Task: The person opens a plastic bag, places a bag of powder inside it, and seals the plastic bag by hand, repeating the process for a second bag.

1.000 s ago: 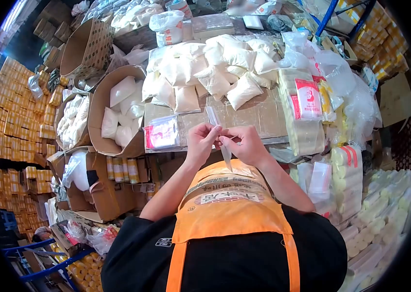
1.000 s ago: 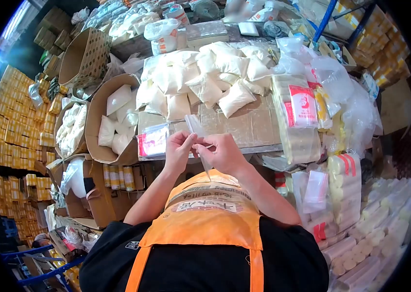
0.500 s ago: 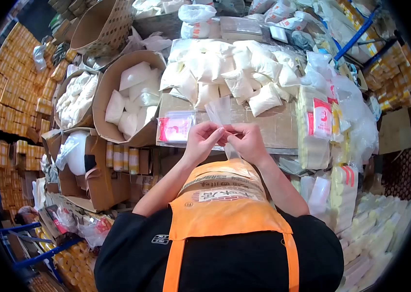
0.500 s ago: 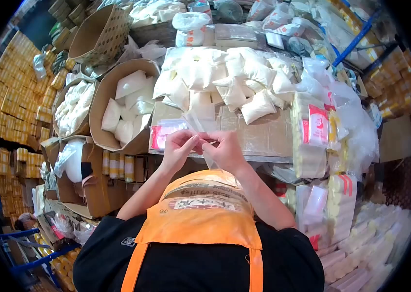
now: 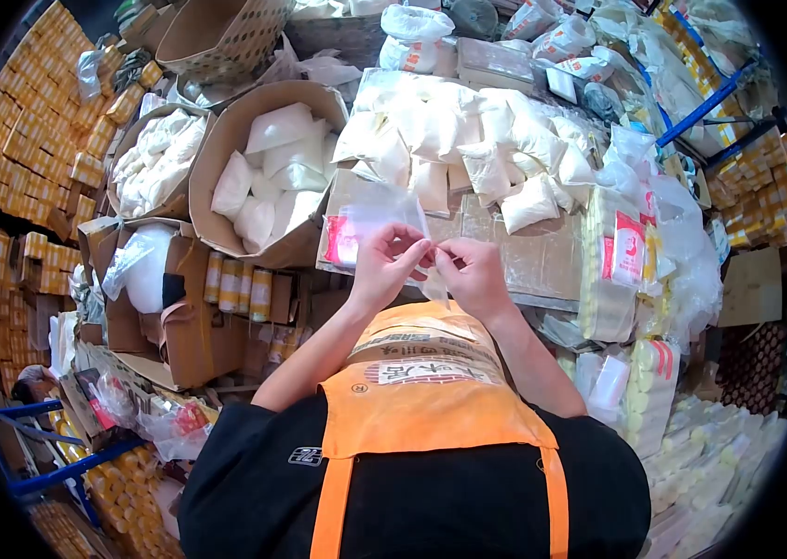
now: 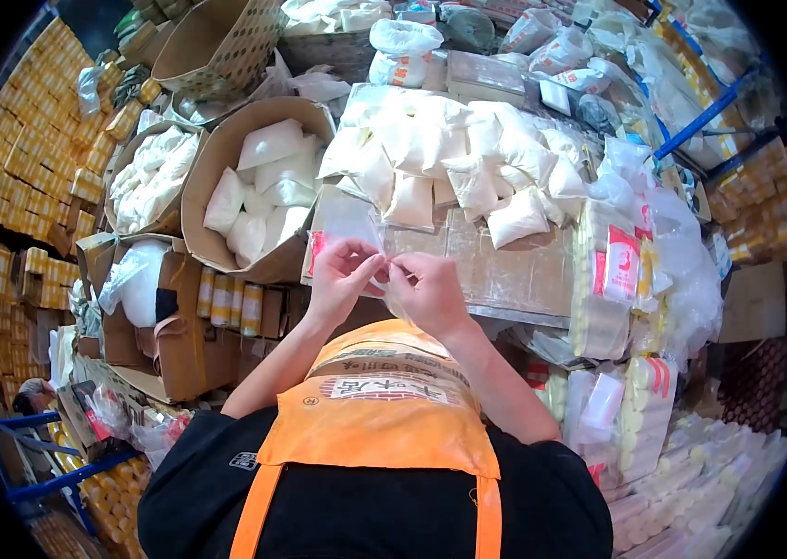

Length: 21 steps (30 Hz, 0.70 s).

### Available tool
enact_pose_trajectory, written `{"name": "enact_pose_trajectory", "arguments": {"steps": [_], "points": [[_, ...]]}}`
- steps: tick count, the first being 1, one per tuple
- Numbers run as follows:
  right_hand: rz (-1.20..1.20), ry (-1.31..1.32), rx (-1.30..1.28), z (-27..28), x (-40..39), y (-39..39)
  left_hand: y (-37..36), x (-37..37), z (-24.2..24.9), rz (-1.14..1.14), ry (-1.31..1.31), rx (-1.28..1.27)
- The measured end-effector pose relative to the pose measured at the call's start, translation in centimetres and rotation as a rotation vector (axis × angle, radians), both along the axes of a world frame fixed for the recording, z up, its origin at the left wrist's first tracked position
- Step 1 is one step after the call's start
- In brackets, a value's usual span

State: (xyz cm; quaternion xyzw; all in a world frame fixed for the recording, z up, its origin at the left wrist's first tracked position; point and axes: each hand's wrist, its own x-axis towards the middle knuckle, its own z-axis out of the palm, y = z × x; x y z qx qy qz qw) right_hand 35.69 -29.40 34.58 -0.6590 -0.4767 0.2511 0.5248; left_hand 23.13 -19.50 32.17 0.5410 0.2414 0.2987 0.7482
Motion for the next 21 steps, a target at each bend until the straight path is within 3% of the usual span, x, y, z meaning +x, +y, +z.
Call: {"name": "enact_pose_trajectory", "arguments": {"steps": [2, 9, 14, 21], "points": [[0.011, -0.199, 0.039, 0.5, -0.5, 0.5, 0.2, -0.5, -0.2, 0.021, 0.018, -0.004], [0.125, -0.371, -0.004, -0.6, -1.6, 2.1, 0.7, -1.9, -1.3, 0.005, 0.043, 0.009], [0.136, -0.403, -0.044, -0.9, -2.2, 2.2, 1.8, -2.9, -1.3, -0.080, 0.056, 0.007], [0.120, -0.390, -0.023, -1.7, -2.9, 2.5, 2.3, -4.0, -2.2, -0.124, -0.019, -0.211]]}}
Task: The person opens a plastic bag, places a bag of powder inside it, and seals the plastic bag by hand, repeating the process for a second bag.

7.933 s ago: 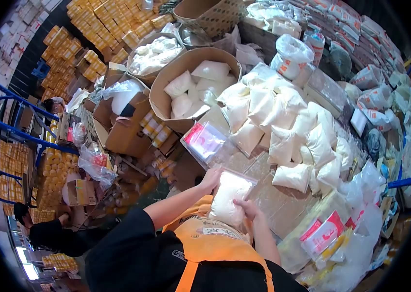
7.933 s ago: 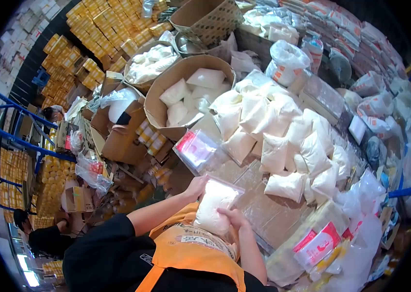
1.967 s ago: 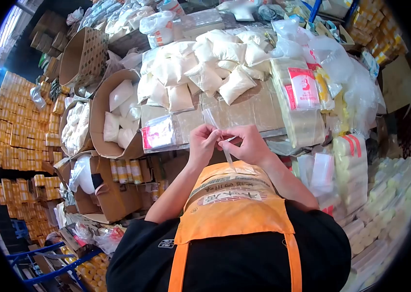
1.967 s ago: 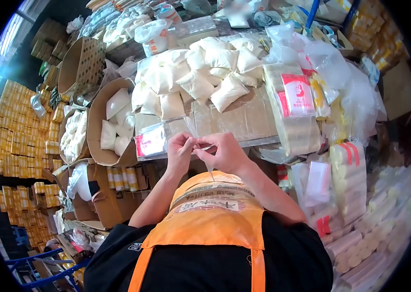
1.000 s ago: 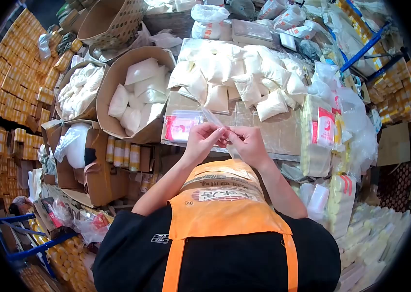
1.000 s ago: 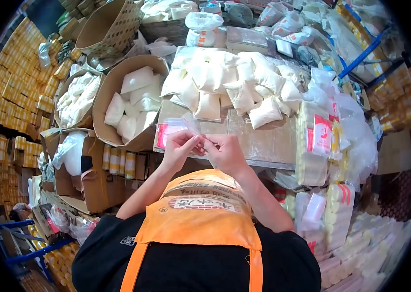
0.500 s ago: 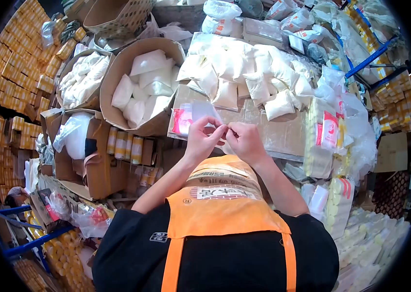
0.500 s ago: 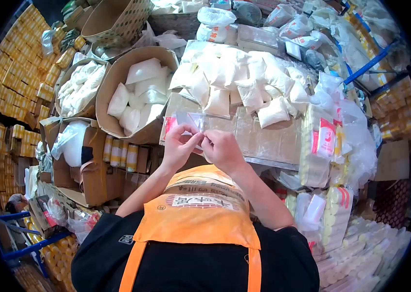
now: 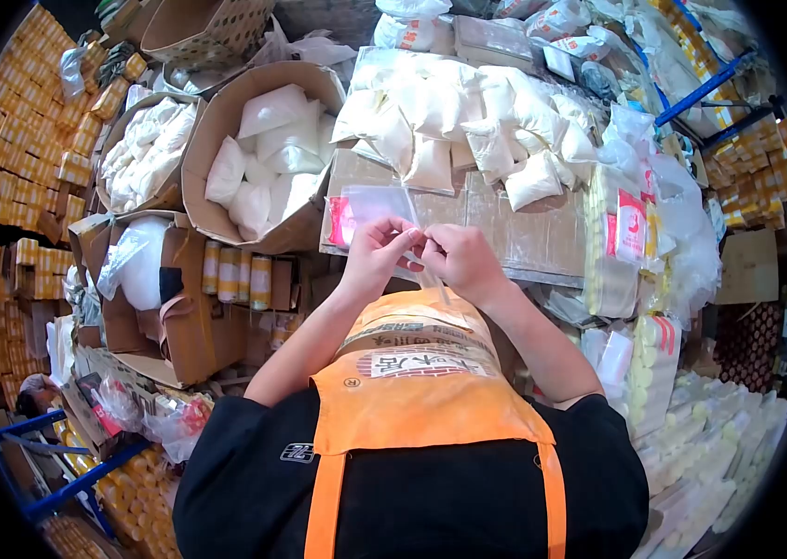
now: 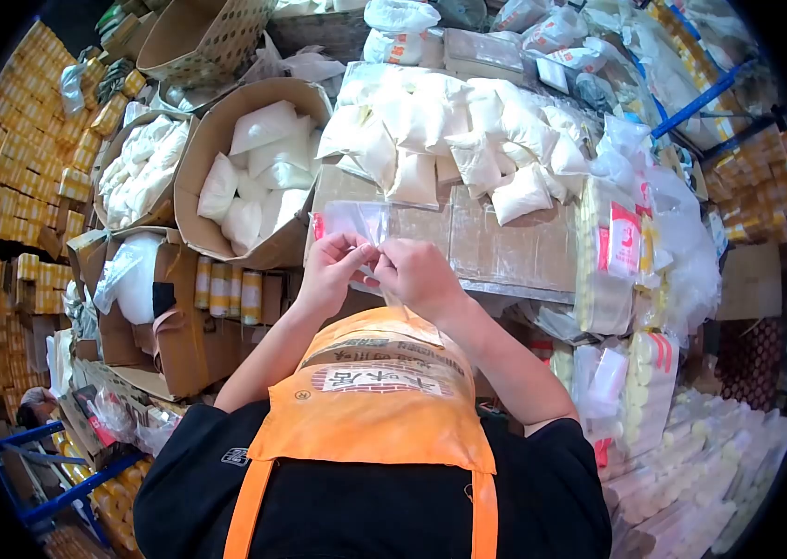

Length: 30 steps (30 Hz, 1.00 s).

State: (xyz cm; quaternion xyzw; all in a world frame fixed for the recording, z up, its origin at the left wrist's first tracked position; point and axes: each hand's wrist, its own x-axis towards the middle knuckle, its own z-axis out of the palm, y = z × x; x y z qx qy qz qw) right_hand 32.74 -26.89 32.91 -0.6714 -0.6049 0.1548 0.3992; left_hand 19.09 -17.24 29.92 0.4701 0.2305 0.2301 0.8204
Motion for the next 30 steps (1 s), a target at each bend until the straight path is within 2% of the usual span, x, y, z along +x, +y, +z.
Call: {"name": "enact_pose_trajectory", "arguments": {"steps": [3, 7, 10, 12, 13, 15, 16, 19, 21, 23, 24, 27, 30], "points": [[-0.005, 0.127, -0.027, 0.3, -0.4, 0.1, 0.2, -0.5, -0.9, -0.025, -0.098, -0.076], [0.005, 0.172, -0.088, 0.7, -0.5, 0.1, 0.2, -1.0, -0.7, -0.021, -0.091, -0.081], [-0.036, 0.293, -0.205, 0.5, -0.6, 0.0, 0.2, -1.1, -0.9, -0.044, -0.150, -0.137], [-0.107, 0.904, -0.228, -0.8, -0.6, 0.2, 0.0, -1.0, -1.4, -0.042, -0.150, -0.144], [-0.110, 0.906, -0.227, -1.2, -0.6, 0.1, 0.0, -1.0, -1.4, -0.044, -0.149, -0.148], [-0.085, 0.715, -0.156, -1.5, -0.7, 0.0, -0.5, -0.4, -1.3, -0.001, -0.076, -0.080], [-0.062, 0.457, -0.115, -1.6, -0.9, -0.2, -0.8, -0.2, -1.1, 0.040, -0.002, -0.012], [0.000, 0.392, -0.215, -0.7, -0.9, -0.9, -0.7, -0.3, -2.2, -0.018, 0.124, 0.130], [0.037, 0.360, -0.127, -2.2, -0.5, -1.2, -0.3, -0.6, -3.5, -0.042, 0.177, 0.206], [0.076, 0.163, -0.136, -2.4, -0.4, -1.5, -0.4, -0.6, -3.3, -0.136, 0.221, 0.238], [0.062, 0.167, -0.130, -2.7, -0.3, -1.6, -0.4, -0.6, -3.3, -0.180, 0.283, 0.356], [0.034, 0.215, -0.148, -3.5, -0.2, -1.7, -0.3, -0.2, -3.1, -0.193, 0.289, 0.390], [-0.137, 0.324, -0.176, -2.6, -0.2, -2.0, -0.5, 0.2, -2.5, -0.174, 0.222, 0.302]]}}
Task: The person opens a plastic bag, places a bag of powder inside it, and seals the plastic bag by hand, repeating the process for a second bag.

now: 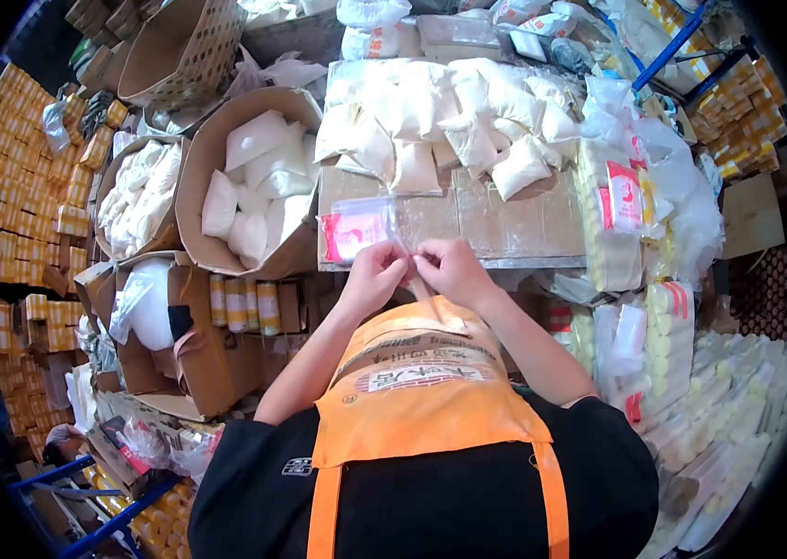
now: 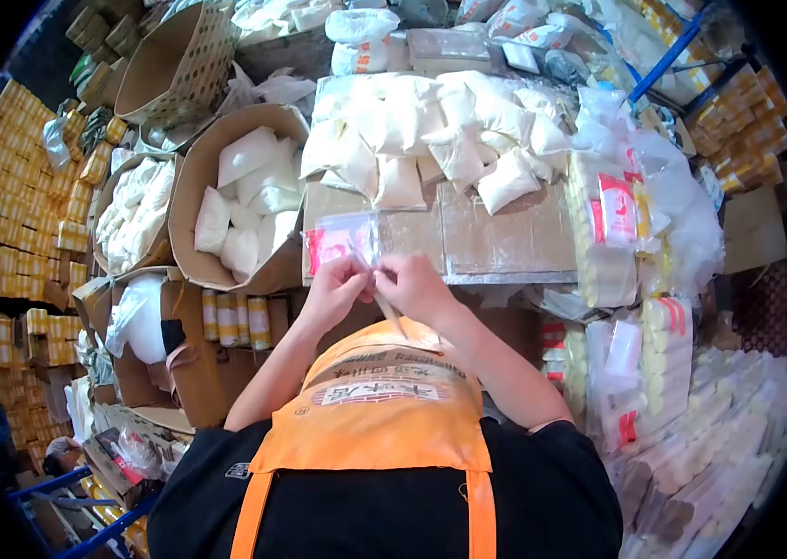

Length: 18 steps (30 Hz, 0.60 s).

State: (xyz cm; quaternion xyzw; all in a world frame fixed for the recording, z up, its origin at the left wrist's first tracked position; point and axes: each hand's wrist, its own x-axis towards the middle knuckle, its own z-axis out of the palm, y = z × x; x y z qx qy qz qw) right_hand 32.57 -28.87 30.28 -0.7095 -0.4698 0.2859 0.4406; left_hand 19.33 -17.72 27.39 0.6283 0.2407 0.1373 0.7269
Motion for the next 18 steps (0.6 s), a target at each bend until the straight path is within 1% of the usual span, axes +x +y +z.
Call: {"name": "enact_pose_trajectory", "arguments": {"steps": [1, 4, 5, 7, 8, 10, 11, 12, 13, 15, 16, 17, 18], "points": [[0.000, 0.009, -0.004, -0.3, -0.1, 0.0, -0.1, 0.1, 0.1, -0.005, -0.015, -0.024], [-0.121, 0.090, 0.020, -1.2, -0.3, -0.1, -0.4, 0.4, 0.3, 0.020, -0.035, -0.014], [-0.128, 0.090, 0.020, -1.3, -0.7, 0.0, -0.5, 0.6, 0.0, 0.013, -0.035, -0.014], [-0.204, -0.018, 0.101, -1.6, -1.3, 0.2, -0.7, 1.1, -0.9, 0.100, 0.004, -0.056], [-0.162, -0.118, 0.054, -2.2, -1.3, 0.1, -0.9, 1.3, -1.2, 0.092, 0.000, -0.055], [-0.141, -0.180, 0.078, -2.9, -1.7, 0.1, -1.4, 1.6, -1.5, 0.151, 0.110, 0.022], [-0.115, -0.239, 0.097, -3.1, -1.8, 0.1, -1.6, 1.9, -2.1, 0.159, 0.109, 0.030], [-0.132, -0.225, 0.161, -3.3, -1.9, 0.2, -1.6, 2.0, -3.7, 0.163, 0.057, 0.181], [-0.106, -0.233, 0.024, -3.3, -1.8, 0.0, -1.6, 2.0, -4.8, 0.165, -0.002, 0.332], [0.040, -0.218, -0.010, -3.2, -0.6, -0.3, -2.2, 1.8, -2.6, 0.143, -0.027, 0.277], [0.009, -0.231, -0.008, -2.5, -0.1, -0.5, -1.9, 1.6, -2.8, 0.111, -0.015, 0.196], [0.120, -0.237, -0.100, -1.6, 0.3, -0.7, -1.6, 1.4, -2.3, 0.041, -0.037, 0.038], [0.236, -0.240, -0.191, -0.9, 0.8, -0.8, -1.7, 1.5, -1.8, 0.043, -0.053, 0.000]]}}
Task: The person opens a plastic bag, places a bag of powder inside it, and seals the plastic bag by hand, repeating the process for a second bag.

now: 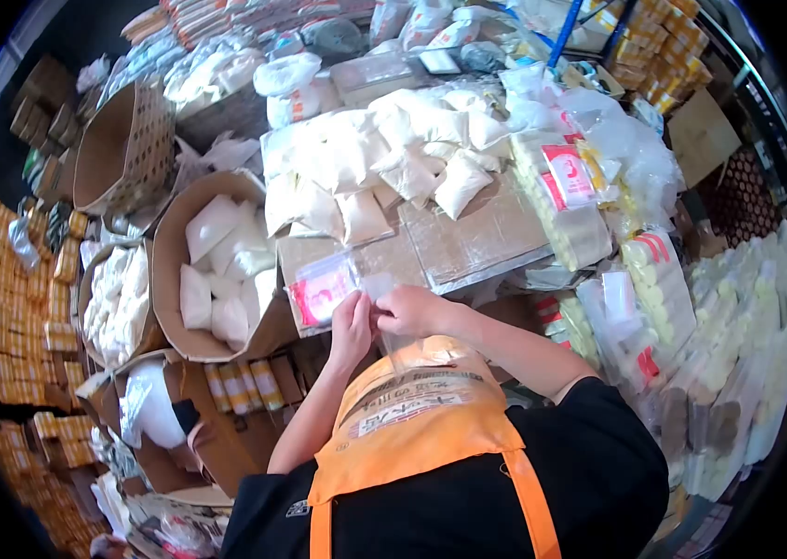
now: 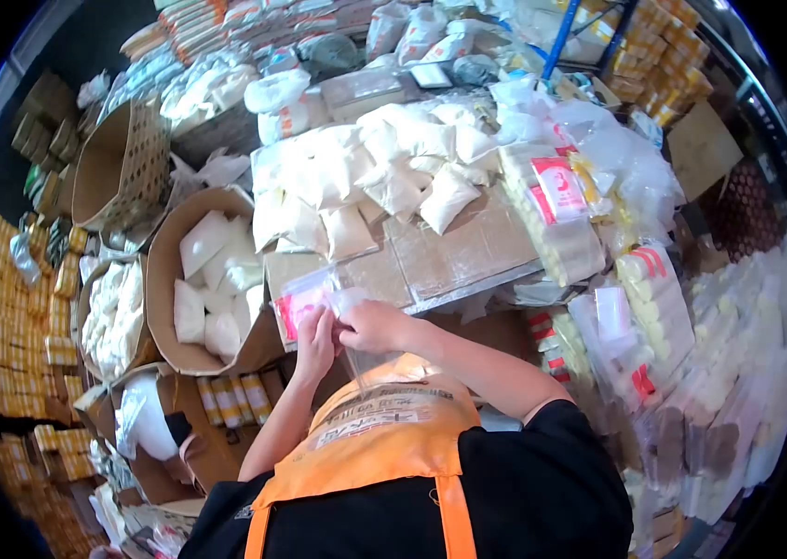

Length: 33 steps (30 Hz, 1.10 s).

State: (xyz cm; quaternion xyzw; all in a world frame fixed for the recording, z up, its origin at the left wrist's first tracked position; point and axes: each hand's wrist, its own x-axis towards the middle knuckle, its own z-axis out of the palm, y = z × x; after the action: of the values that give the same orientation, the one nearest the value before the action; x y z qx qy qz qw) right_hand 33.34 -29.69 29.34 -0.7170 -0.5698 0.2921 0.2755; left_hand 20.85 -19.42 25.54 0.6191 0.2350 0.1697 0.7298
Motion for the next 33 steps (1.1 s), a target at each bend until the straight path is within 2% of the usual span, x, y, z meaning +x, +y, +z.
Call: {"name": "enact_pose_trajectory", "arguments": {"steps": [5, 8, 10, 13, 15, 17, 18, 19, 21, 23, 25, 26, 27, 28, 29, 30, 31, 33], "points": [[-0.011, 0.002, 0.020, 1.0, 0.7, 0.8, -0.4, 0.3, 0.3, 0.015, -0.096, -0.047], [-0.055, 0.091, 0.089, 1.6, 0.9, 0.4, -0.8, 0.7, 1.8, 0.007, -0.073, -0.070], [-0.089, 0.121, 0.138, 1.2, 1.0, 0.1, -0.6, 0.8, 2.8, -0.071, 0.023, -0.176], [-0.060, 0.184, 0.270, 0.4, 1.4, -0.9, 0.2, 0.7, 2.3, -0.179, 0.017, -0.053], [-0.006, 0.575, 0.387, 2.3, 0.8, -1.7, -0.3, 0.3, 4.0, -0.183, -0.078, 0.118], [-0.010, 0.632, 0.392, 5.1, 0.1, -2.6, -0.8, 0.1, 5.7, -0.161, -0.170, 0.093], [0.002, 0.679, 0.407, 6.1, -0.1, -2.8, -1.5, 0.1, 7.3, -0.113, -0.204, 0.221], [0.025, 0.721, 0.423, 7.0, 0.1, -2.8, -1.8, 0.1, 8.5, -0.106, -0.217, 0.230], [0.048, 0.696, 0.467, 7.8, 0.2, -3.0, -2.2, 0.0, 10.2, -0.062, -0.298, 0.455], [0.124, 0.713, 0.444, 8.6, 0.7, -3.4, -2.3, -0.1, 10.5, -0.072, -0.317, 0.454], [0.120, 0.734, 0.448, 7.5, 0.6, -3.5, -2.9, 0.4, 11.0, -0.065, -0.429, 0.078], [0.051, 0.743, 0.467, 7.2, 0.5, -3.5, -1.9, 0.6, 10.6, -0.134, -0.472, 0.192], [-0.019, 0.752, 0.488, 7.3, 0.8, -3.4, -1.7, 1.0, 10.6, -0.125, -0.487, 0.202], [-0.008, 0.744, 0.490, 7.7, 1.3, -3.2, -1.8, 1.3, 11.1, -0.185, -0.384, 0.271], [-0.015, 0.545, 0.445, 8.2, 1.8, -3.3, -1.9, 1.3, 11.4, -0.246, -0.274, 0.334], [-0.023, 0.346, 0.401, 8.6, 2.3, -3.4, -1.5, 1.4, 10.8, -0.224, -0.176, 0.295], [-0.032, 0.148, 0.356, 8.9, 2.5, -3.4, -1.0, 1.5, 10.7, -0.222, -0.178, 0.301], [-0.027, 0.207, 0.356, 8.6, 3.1, -3.3, 0.0, 1.5, 10.4, -0.311, -0.106, 0.170]]}}
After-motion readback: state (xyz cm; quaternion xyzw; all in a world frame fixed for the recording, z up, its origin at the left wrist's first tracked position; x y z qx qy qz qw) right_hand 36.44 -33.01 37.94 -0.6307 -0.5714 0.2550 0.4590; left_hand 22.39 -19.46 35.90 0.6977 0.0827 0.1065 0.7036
